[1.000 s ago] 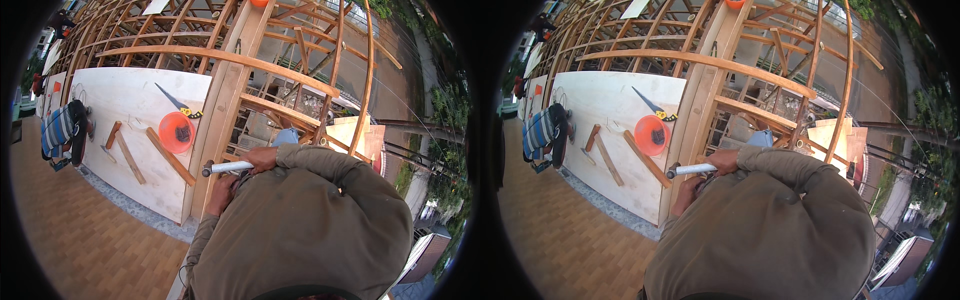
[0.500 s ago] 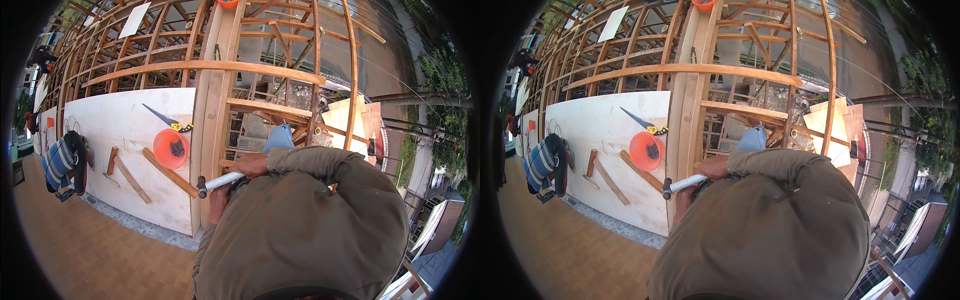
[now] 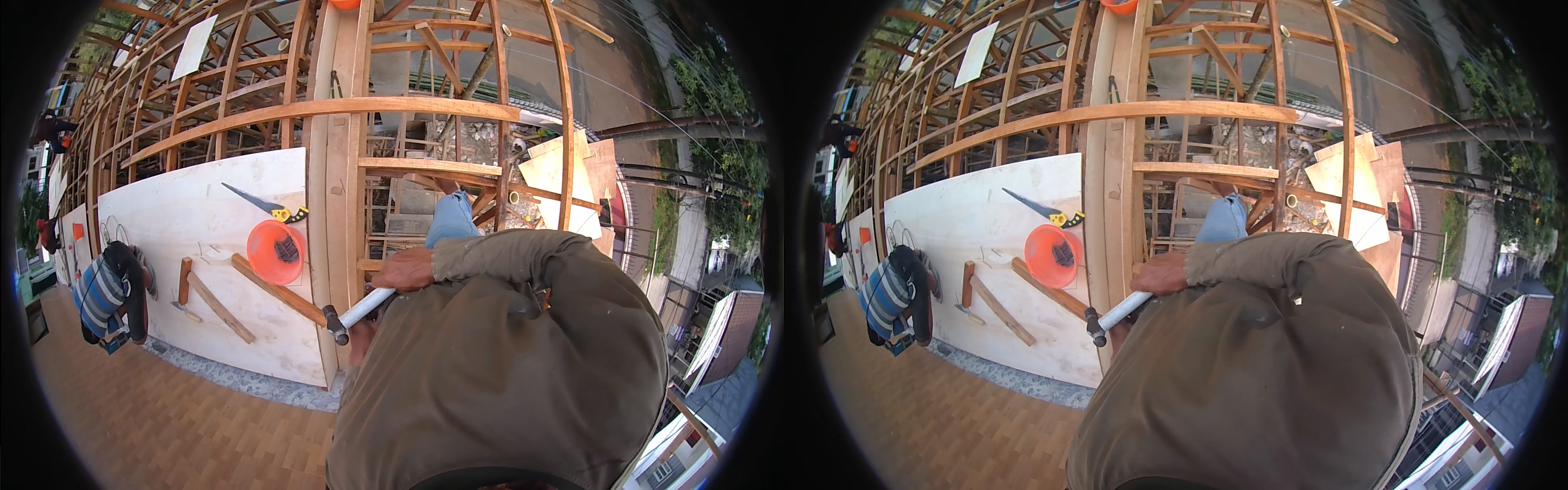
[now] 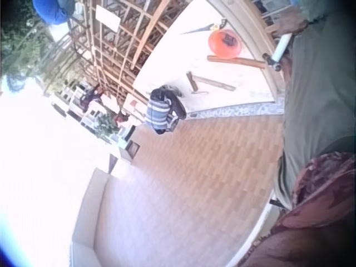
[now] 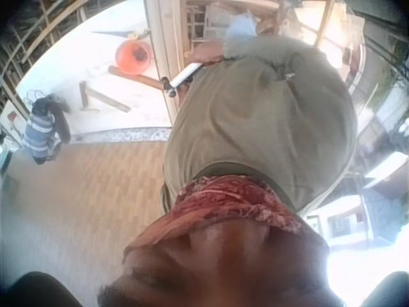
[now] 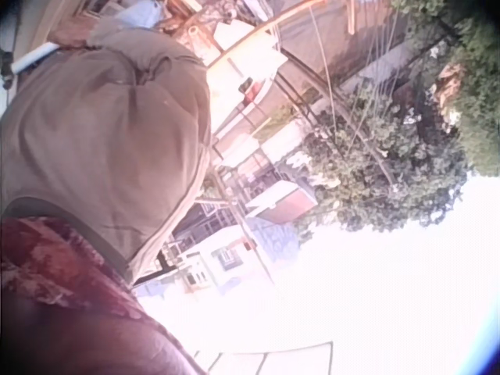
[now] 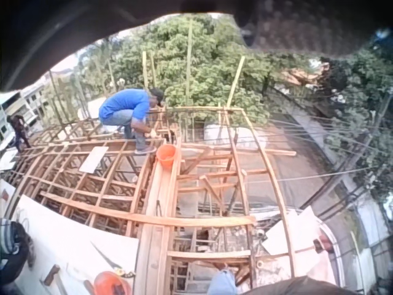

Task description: The person hammers nails into wooden beams to secure a roof frame, then uses a hand saw to cut a wooden plank. The person positions and fastens the cut plank into the frame.

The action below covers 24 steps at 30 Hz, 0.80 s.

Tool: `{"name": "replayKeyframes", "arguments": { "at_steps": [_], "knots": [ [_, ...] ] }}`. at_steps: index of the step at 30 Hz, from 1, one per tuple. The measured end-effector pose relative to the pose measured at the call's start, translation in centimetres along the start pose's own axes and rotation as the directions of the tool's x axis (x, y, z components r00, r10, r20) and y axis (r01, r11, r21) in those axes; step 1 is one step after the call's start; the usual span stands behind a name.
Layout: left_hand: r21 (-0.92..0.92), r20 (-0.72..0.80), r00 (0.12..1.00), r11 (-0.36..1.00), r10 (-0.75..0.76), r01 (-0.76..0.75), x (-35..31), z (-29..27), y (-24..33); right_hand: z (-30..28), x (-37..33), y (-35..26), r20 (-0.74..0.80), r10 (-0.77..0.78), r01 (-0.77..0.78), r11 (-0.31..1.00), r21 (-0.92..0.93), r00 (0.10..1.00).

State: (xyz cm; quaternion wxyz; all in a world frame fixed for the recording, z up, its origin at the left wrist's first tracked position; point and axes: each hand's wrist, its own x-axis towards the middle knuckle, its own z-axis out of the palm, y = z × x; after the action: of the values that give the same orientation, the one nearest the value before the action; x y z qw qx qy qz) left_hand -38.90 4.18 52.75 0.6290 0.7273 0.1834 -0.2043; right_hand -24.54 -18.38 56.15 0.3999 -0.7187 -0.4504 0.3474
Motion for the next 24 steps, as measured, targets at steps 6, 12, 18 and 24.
{"name": "replayKeyframes", "arguments": {
  "at_steps": [6, 12, 18, 24],
  "knots": [
    [0.440, 0.231, 0.962, 0.867, 0.143, -0.234, -1.0, -1.3, 4.8, -1.1, 1.1, -1.6, 0.030, 0.006, -0.007, 0.999, 0.035, 1.000],
    [0.249, 0.093, 0.995, 0.967, 0.036, -0.058, -1.5, -1.1, 6.1, -0.5, 2.0, -2.3, -0.015, -0.043, 0.045, 0.992, 0.121, 0.999],
    [0.233, 0.165, 0.986, 0.971, 0.011, -0.050, 0.1, -0.4, 4.6, -1.3, 1.2, -1.8, 0.022, -0.002, -0.002, 0.983, 0.185, 1.000],
    [0.064, 0.199, 0.980, 0.998, -0.028, 0.015, 2.0, -0.5, 0.6, -1.2, 1.0, -0.9, 0.012, 0.065, -0.066, 0.992, 0.111, 0.998]
  ]
}}
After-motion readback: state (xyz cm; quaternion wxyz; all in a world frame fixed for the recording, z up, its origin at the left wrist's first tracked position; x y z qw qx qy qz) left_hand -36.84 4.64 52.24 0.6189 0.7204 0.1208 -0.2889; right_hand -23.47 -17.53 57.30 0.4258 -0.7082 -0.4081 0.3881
